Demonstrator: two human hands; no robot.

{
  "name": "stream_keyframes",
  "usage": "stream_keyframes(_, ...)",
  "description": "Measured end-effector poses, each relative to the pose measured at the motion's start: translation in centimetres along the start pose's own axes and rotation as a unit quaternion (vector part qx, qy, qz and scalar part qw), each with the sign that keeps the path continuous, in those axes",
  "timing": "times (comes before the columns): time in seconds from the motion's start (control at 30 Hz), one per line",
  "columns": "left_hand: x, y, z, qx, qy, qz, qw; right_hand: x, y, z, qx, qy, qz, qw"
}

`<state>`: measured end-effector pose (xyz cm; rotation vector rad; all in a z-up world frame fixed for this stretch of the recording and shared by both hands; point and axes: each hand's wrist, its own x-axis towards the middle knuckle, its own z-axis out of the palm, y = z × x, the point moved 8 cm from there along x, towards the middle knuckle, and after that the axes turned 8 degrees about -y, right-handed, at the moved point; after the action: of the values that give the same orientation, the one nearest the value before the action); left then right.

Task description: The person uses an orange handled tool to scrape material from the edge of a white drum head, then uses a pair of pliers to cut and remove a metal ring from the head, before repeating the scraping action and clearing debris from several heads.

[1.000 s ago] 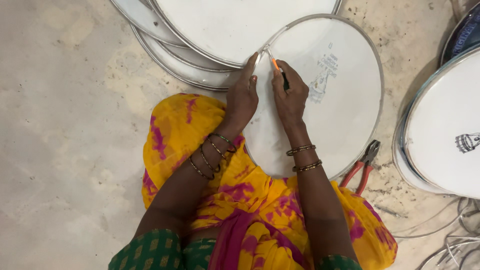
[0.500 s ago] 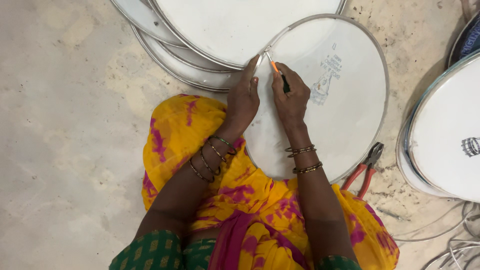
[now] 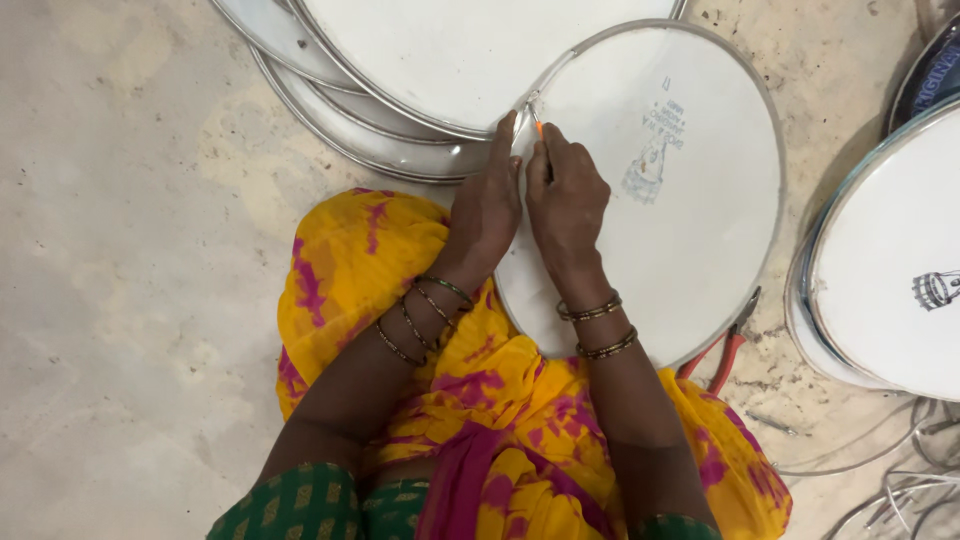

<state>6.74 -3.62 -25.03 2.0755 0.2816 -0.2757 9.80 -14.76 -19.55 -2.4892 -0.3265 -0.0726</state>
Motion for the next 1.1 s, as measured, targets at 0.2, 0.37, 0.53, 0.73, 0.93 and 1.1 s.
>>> stream_keyframes(0.2,0.1,-0.2,0.1,-0.013,-0.008,0.045,0.999,0.5,2.0,1.2,0.196,-0.012,0.106,0.975)
stream_keyframes(0.37,0.1,-1.9,1.1,-0.004,-0.012,-0.008,1.000,0.1,5.4,4.0,0.404,-0.092,0.285,0.864)
stream_keyframes(0.53,0.1,-1.8,0.5,-0.085,-0.010,-0.002,0.996,1.0,1.6,2.2,0.129,-0.009,0.066,0.989)
stream_keyframes(0.73,-0.1,-2.3,0.8,-0.143,-0.059,-0.054,0.986,0.4,0.6,2.7,0.022,-0.023,0.020,0.999)
stream_keyframes(0.93,0.1,-2.3,0.9,-0.029,0.012,0.006,0.999,0.9,3.9,4.1,0.240,-0.031,0.162,0.957)
stream_keyframes(1.1,1.0,-3.4,1.5,-0.006,0.026,-0.029,0.999,1.5,6.5,6.3,0.476,-0.057,0.310,0.821)
